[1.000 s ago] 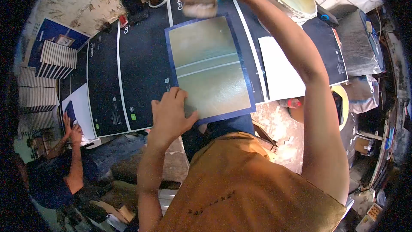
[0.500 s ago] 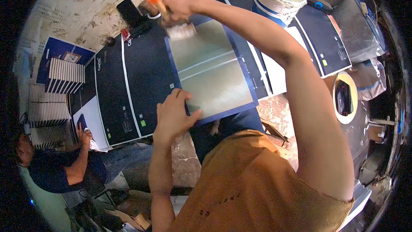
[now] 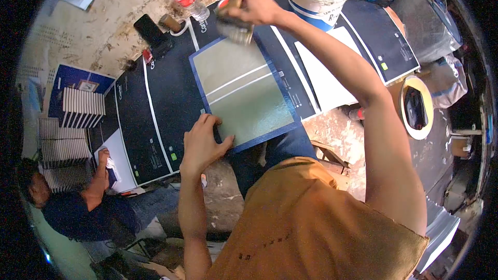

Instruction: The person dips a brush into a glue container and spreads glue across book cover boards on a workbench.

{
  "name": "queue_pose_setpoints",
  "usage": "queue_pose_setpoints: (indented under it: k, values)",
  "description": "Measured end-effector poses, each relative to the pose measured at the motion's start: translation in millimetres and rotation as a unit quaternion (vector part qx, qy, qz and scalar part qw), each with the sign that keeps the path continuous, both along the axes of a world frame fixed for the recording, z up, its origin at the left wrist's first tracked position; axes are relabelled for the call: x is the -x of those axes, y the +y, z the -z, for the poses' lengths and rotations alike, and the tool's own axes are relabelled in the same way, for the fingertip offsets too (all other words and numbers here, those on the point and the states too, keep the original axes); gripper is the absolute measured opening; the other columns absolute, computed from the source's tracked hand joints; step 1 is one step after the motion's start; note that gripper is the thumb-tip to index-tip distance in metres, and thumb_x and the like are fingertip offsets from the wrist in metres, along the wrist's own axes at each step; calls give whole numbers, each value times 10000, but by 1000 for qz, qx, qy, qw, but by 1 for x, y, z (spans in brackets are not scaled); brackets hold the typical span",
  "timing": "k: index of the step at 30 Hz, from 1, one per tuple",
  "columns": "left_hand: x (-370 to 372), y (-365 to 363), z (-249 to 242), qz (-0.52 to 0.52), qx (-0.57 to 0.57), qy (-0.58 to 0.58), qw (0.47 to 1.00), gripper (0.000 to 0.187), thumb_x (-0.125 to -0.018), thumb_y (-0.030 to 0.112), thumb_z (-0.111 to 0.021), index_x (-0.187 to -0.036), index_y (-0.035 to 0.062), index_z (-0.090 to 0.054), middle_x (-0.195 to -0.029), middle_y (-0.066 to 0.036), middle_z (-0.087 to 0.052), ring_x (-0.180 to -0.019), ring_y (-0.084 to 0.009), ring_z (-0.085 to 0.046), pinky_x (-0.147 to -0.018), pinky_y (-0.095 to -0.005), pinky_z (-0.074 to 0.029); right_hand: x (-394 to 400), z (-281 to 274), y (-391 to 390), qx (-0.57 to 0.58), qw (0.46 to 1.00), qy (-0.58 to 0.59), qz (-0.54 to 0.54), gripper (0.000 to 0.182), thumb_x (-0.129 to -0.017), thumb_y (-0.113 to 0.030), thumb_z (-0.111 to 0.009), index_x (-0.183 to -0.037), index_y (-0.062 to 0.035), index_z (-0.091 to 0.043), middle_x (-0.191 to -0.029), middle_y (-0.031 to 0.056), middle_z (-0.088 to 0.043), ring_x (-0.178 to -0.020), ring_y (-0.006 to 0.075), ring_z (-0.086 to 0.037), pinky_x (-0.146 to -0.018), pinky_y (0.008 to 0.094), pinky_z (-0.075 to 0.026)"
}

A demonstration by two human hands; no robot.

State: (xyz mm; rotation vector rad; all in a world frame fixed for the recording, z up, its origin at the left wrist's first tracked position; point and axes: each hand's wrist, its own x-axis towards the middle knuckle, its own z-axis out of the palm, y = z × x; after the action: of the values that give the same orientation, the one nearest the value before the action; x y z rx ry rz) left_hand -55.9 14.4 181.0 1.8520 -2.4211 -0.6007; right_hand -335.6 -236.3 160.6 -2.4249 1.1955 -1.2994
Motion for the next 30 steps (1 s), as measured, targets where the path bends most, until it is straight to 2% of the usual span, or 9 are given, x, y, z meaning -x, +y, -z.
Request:
queue_pose_setpoints:
  k: [5, 8, 10, 15, 16, 20, 25, 28, 30]
  values:
    - [-4, 0, 7, 18, 27, 19, 999, 439, -734, 319, -764, -1052, 54, -618, -1077, -107, -607, -1015, -324, -631, -822, -444, -496, -13, -36, -8, -96, 948, 207, 224, 329, -865, -352, -703, -914, -28, -732, -840, 159, -718, -800, 256, -714, -730, 386, -550]
    - [-1, 1, 6, 10, 33, 27, 999, 441, -730, 313, -767, -1052, 50, -621, -1077, -113, -615, -1006, -328, -636, -822, -443, -502, -24, -8, -28, -104, 995, -3, 14, 464, -798, -460, -706, -909, -9, -702, -843, 214, -704, -804, 379, -697, -740, 459, -546]
    - [0, 0, 6, 11, 29, 26, 999, 446, -726, 309, -770, -1057, 48, -624, -1085, -113, -619, -1011, -328, -636, -822, -443, -501, -39, -8, -3, -80, 985, -7, -150, 454, -791, -424, -697, -871, 22, -675, -879, 244, -694, -825, 365, -691, -727, 425, -542]
    - [0, 3, 4, 2, 22, 15, 1000, 452, -724, 310, -772, -1064, 49, -629, -1094, -108, -623, -1015, -329, -638, -827, -436, -499, -29, -20, -30, -103, 973, 155, 137, 399, -816, -477, -684, -945, -101, -718, -840, 182, -706, -822, 361, -697, -742, 470, -551]
    - [1, 3, 3, -1, 24, 21, 1000, 451, -724, 310, -772, -1063, 50, -629, -1095, -107, -623, -1017, -329, -637, -828, -437, -498, -28, -24, -28, -49, 983, 126, 122, 422, -826, -447, -718, -907, -32, -710, -747, 210, -663, -692, 351, -667, -652, 440, -523]
    - [-1, 4, 7, -12, 2, 43, 999, 447, -732, 309, -768, -1070, 59, -618, -1104, -80, -600, -1071, -292, -606, -829, -463, -447, -20, -17, -3, -149, 980, 48, -121, 373, -832, -375, -727, -924, -14, -701, -809, 136, -690, -731, 223, -656, -676, 358, -521]
    - [-7, 7, 12, -11, 26, 50, 998, 434, -732, 302, -770, -1066, 75, -611, -1081, -84, -603, -1052, -294, -605, -813, -453, -461, 23, -13, 5, -111, 971, 135, 164, 469, -815, -492, -727, -882, -29, -704, -792, 207, -679, -739, 382, -672, -687, 431, -538]
    - [-4, 9, 8, -9, 27, 29, 999, 427, -734, 299, -770, -1067, 88, -607, -1074, -71, -591, -1064, -285, -581, -820, -461, -432, 13, -22, 66, -133, 988, -68, -26, 375, -831, -410, -739, -864, -38, -708, -799, 195, -685, -691, 322, -670, -672, 422, -534]
    - [-6, 7, 10, -5, 21, 33, 999, 431, -732, 299, -773, -1072, 94, -604, -1074, -66, -586, -1064, -284, -573, -825, -458, -418, 24, -12, 88, -99, 994, 24, -41, 344, -839, -377, -740, -911, -42, -712, -798, 181, -691, -686, 298, -664, -669, 406, -537]
